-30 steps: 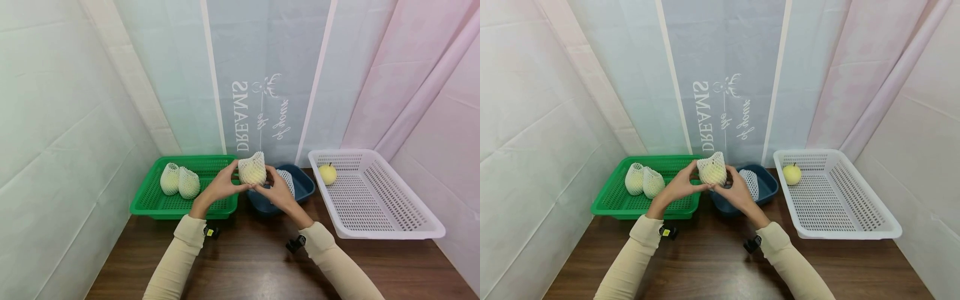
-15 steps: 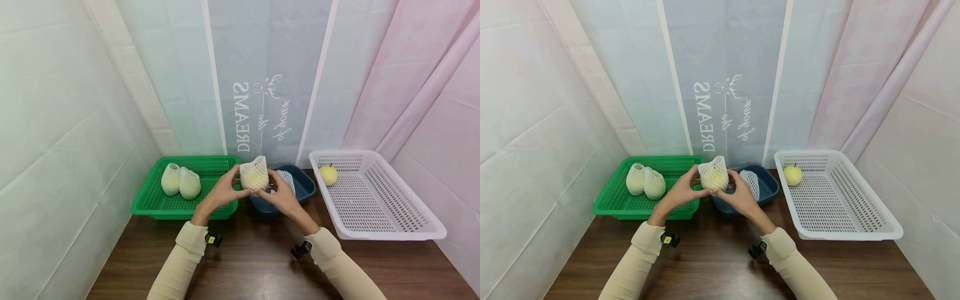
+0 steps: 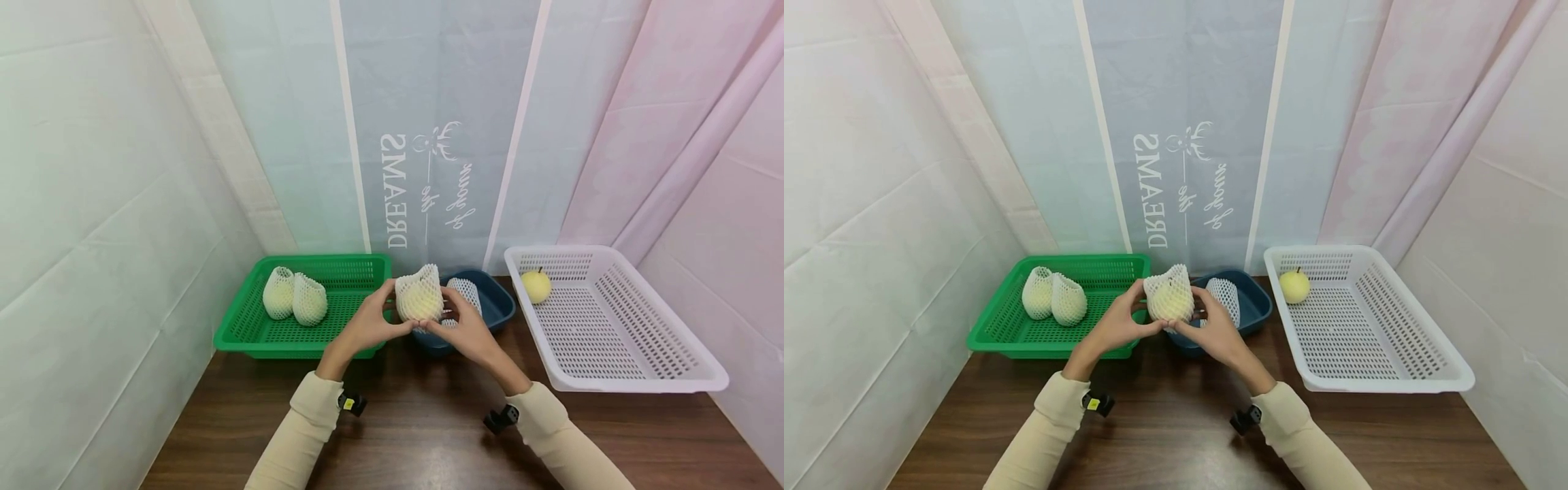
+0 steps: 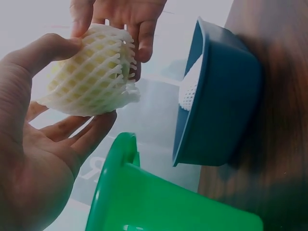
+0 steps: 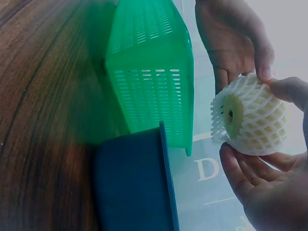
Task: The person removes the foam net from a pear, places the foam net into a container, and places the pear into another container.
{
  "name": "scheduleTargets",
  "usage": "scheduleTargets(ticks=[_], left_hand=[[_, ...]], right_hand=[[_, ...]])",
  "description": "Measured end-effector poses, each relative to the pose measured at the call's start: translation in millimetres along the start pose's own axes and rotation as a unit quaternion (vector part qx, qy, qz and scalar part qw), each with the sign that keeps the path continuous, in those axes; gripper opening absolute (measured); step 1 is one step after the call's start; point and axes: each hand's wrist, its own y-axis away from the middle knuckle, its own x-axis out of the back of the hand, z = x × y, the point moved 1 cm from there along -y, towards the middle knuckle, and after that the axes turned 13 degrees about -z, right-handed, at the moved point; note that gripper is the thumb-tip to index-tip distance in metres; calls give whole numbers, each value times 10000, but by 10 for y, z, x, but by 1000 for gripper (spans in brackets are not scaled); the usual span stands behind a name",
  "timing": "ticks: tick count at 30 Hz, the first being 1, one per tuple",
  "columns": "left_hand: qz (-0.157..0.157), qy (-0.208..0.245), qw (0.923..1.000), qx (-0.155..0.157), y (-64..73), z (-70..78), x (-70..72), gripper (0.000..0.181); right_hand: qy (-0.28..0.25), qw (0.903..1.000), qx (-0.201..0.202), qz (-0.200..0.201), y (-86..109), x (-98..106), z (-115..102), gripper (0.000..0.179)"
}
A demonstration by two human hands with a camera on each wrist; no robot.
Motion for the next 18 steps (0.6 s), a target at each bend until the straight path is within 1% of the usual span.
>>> scheduleTargets(ticks=[4,10,15,18], left_hand=[[-38,30,9999,-110,20,3,-44,75],[-42,38,9998,-192,50,26,-102,75],[-40,-62,9994,-352,67,26,-159,73],[-47,-151,9992,-362,83,22,-196,73]], right_hand=[[152,9998,-96,-10,53,4,0,74],[414,9989,-237,-3,141,4,-9,78],[558,9983,-141,22,201,2,15,79],[551,9985,-79,7,238,2,39,77]])
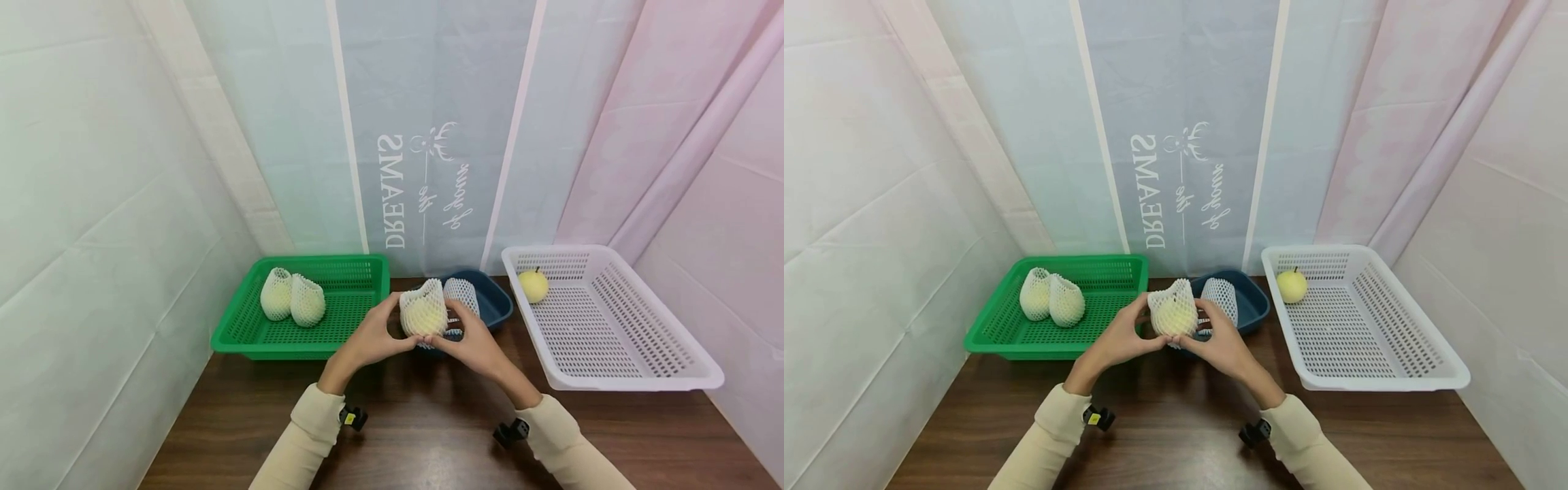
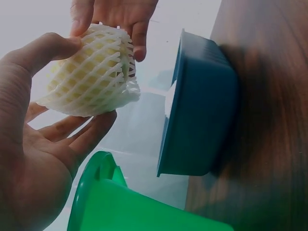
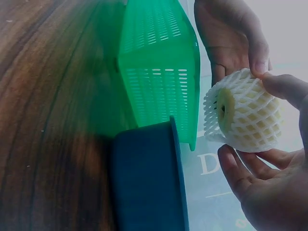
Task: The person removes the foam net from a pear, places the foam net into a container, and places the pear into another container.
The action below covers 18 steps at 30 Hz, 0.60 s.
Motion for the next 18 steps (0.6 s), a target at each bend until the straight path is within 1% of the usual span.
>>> scheduleTargets(ticks=[6,13,18], left_hand=[[-37,-84,9999,59,54,-2,-77,74],[-133,-38,9999,69,120,6,-145,73],[-167,-181,9997,15,169,29,-194,74]], right_hand=[[33,10000,86,-35,62,-30,55,77],[170,9997,135,-71,151,-70,75,80],[123,9997,182,-126,203,-87,80,80]])
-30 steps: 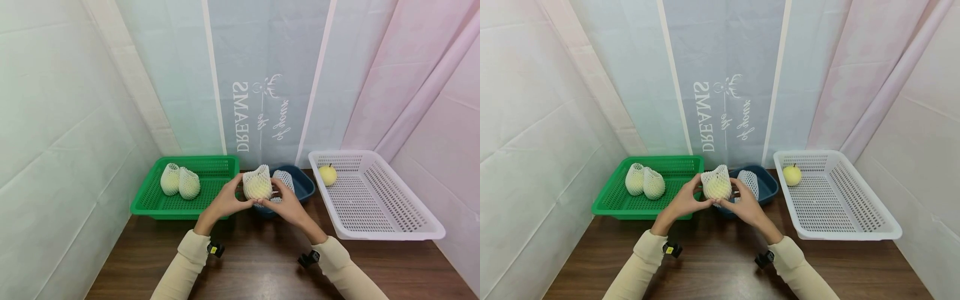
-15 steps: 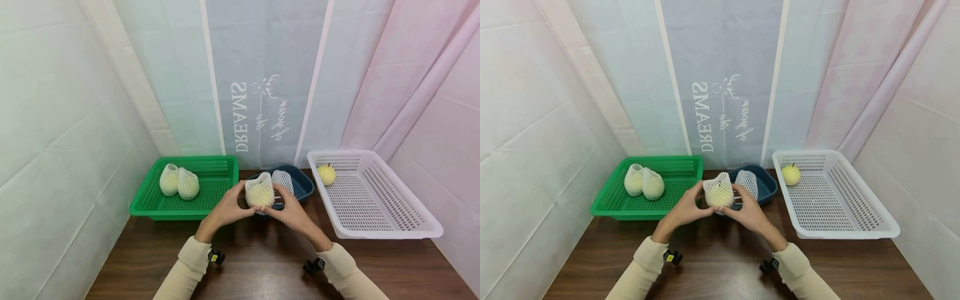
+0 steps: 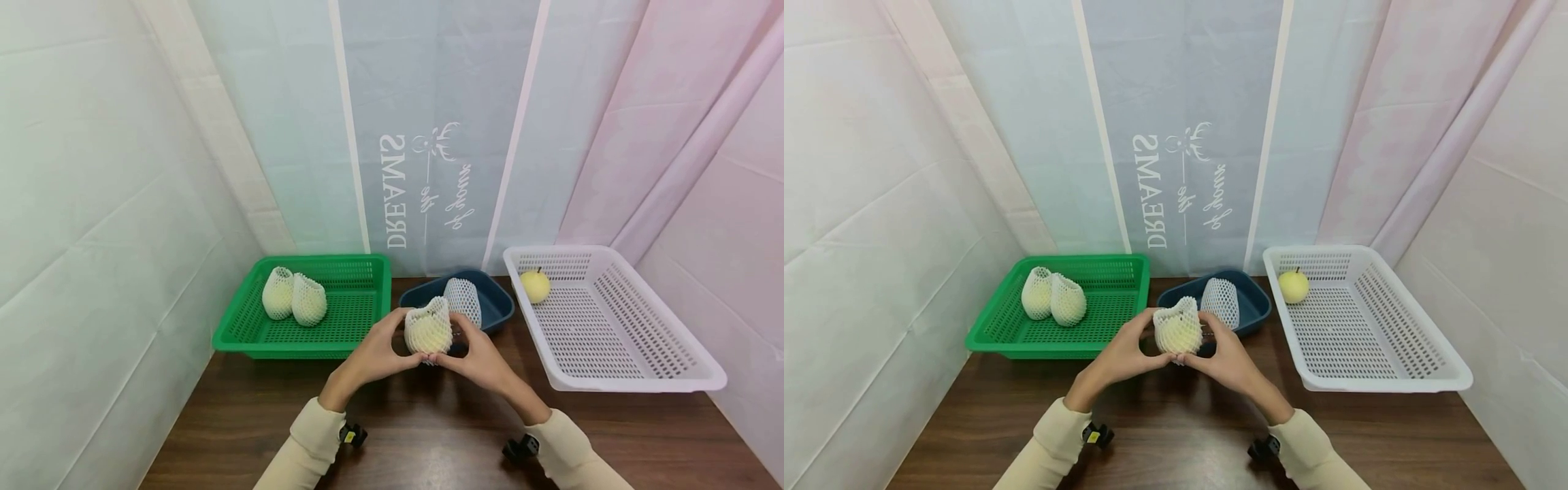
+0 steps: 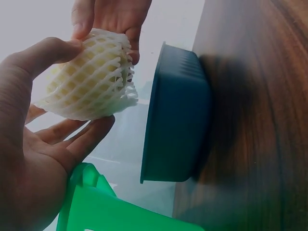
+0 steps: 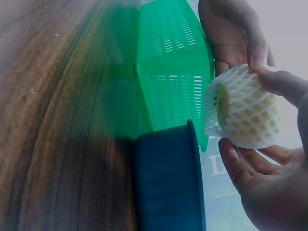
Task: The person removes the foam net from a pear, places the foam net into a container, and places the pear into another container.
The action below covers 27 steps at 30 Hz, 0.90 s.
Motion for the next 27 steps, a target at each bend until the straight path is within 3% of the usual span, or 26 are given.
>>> scheduleTargets(ticks=[7,14,27], left_hand=[[-15,-185,9998,19,32,45,-71,75],[-16,-73,10000,42,83,19,-172,74],[84,-89,9999,-106,201,-53,-287,75]], right_hand=[[-23,10000,19,-54,75,-10,32,81],[111,9997,178,-100,129,-41,78,80],[34,9992,0,-406,199,-76,68,82]])
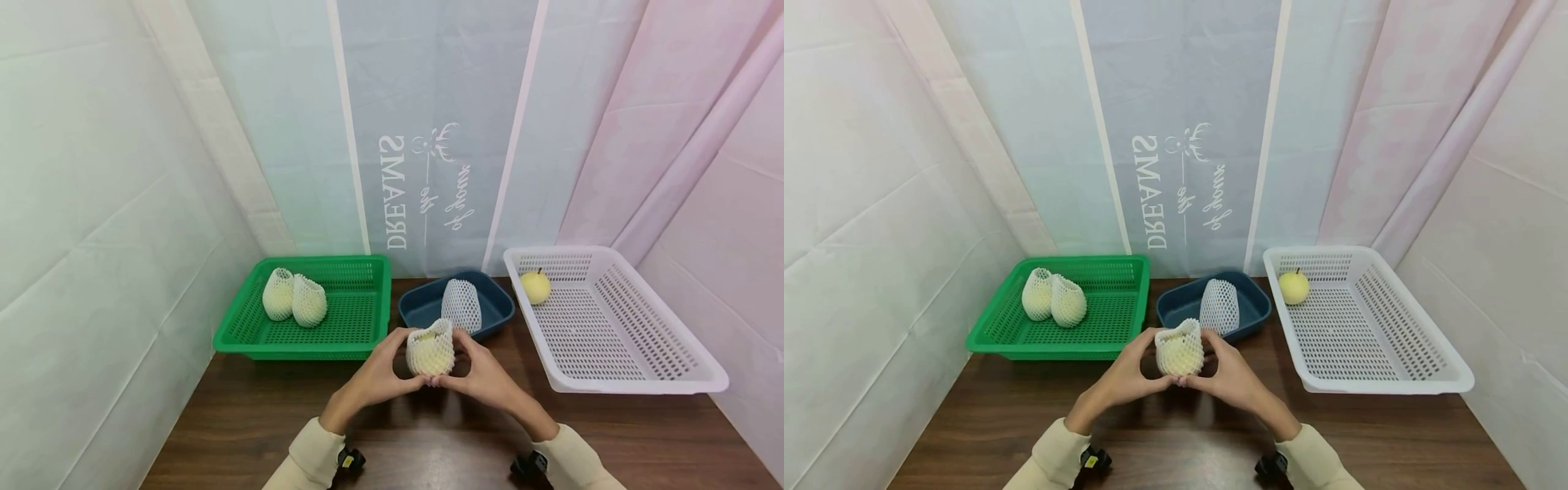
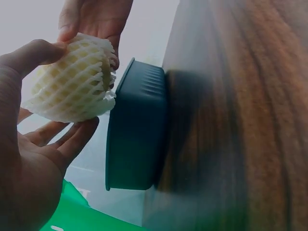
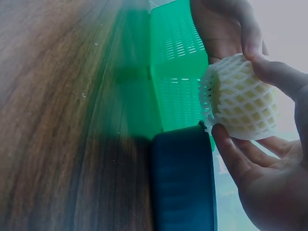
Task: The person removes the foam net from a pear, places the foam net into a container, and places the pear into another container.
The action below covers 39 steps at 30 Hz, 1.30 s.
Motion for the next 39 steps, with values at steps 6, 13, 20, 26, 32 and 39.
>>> scheduleTargets(ticks=[6,13,20,26,32,39], left_hand=[[-63,-23,10000,20,66,-53,-46,74],[-241,-52,9997,38,114,-125,-109,74],[-518,-136,9981,310,147,-189,-183,75],[-720,-58,9957,587,131,-219,-210,75],[-857,38,9934,758,100,-237,-219,75],[-941,94,9907,976,74,-247,-212,78]], right_hand=[[-311,9987,76,-408,16,-26,32,83],[-68,9975,39,-706,30,-74,111,89],[344,9950,30,-934,41,-118,198,86],[379,9935,-134,-1061,40,-149,243,83],[530,9929,-239,-1035,41,-169,262,83],[684,9920,-332,-1009,23,-165,270,86]])
